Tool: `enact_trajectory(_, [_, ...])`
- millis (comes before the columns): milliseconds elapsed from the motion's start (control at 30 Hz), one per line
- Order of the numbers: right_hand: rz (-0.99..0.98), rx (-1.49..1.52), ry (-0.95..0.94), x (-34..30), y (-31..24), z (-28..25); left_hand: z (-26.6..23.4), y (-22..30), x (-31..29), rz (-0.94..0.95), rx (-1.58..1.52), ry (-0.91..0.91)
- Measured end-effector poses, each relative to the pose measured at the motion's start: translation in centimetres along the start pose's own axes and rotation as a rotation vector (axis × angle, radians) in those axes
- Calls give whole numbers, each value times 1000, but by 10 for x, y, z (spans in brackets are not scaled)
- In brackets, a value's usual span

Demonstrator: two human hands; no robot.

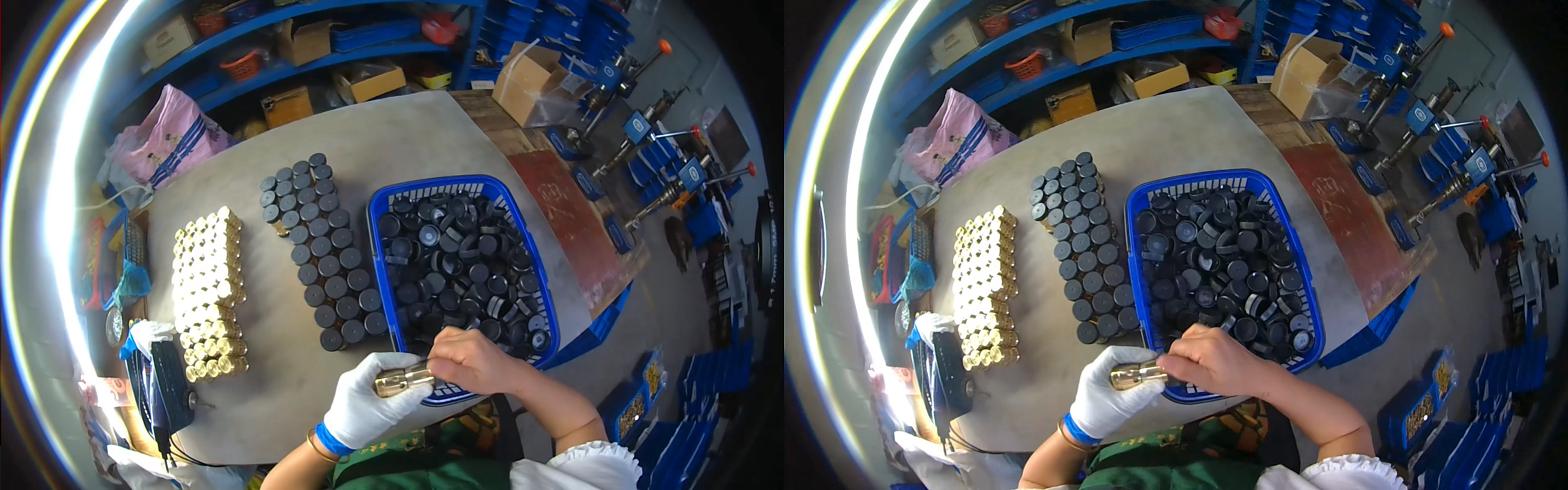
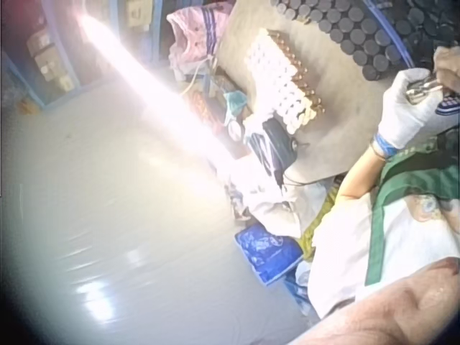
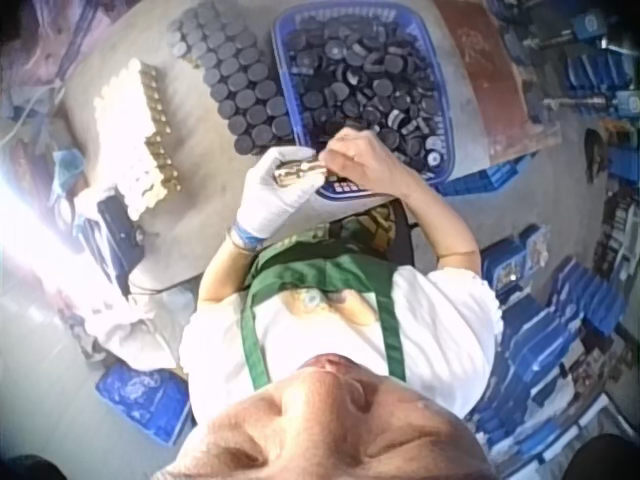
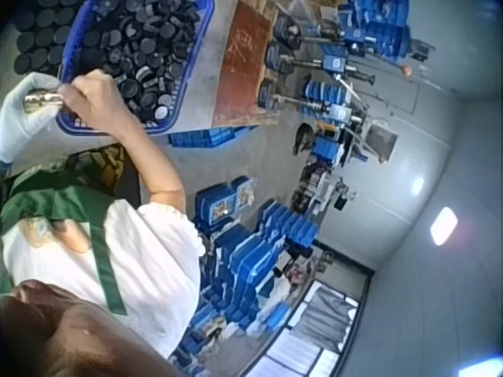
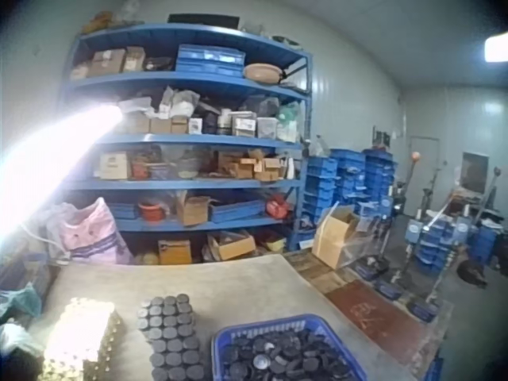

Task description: Assembling small black plastic caps onto gold-colored metal cylinders and organizing them in rows on a workbench.

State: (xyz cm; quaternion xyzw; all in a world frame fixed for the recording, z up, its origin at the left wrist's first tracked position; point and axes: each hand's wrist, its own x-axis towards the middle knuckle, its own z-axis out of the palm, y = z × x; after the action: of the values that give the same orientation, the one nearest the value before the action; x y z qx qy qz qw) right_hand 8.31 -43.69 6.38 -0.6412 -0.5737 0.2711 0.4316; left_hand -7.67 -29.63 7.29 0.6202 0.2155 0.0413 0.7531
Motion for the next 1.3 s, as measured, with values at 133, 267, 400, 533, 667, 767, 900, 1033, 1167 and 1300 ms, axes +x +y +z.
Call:
enact_trajectory(133, [202,-255,59,2,-2,-11,3,-8,4,198,147,46])
enact_trajectory(267, [461,-1152,409,14,33,-41,9,-3,6,282,84,89])
enact_trajectory(400, [633,-1172,280,14,55,-53,0,0,12,527,586,125])
enact_trajectory(533, [638,-1130,270,19,52,-53,1,-6,13,158,-219,180])
enact_trajectory(667, [633,-1135,316,21,52,-52,-10,-7,13,-26,-328,180])
enact_trajectory(767, [398,-978,481,13,42,-48,-9,-10,12,-68,-379,182])
enact_trajectory(900, [312,-927,488,11,50,-52,-10,-20,15,28,-520,154])
enact_trajectory(1033, [395,-720,508,8,53,-54,-10,-19,15,-46,-515,172])
enact_trajectory(1167, [373,-972,352,13,54,-45,-8,-19,17,-63,-511,148])
enact_trajectory(1300, [377,-668,400,14,53,-51,-3,-13,17,-70,-498,161])
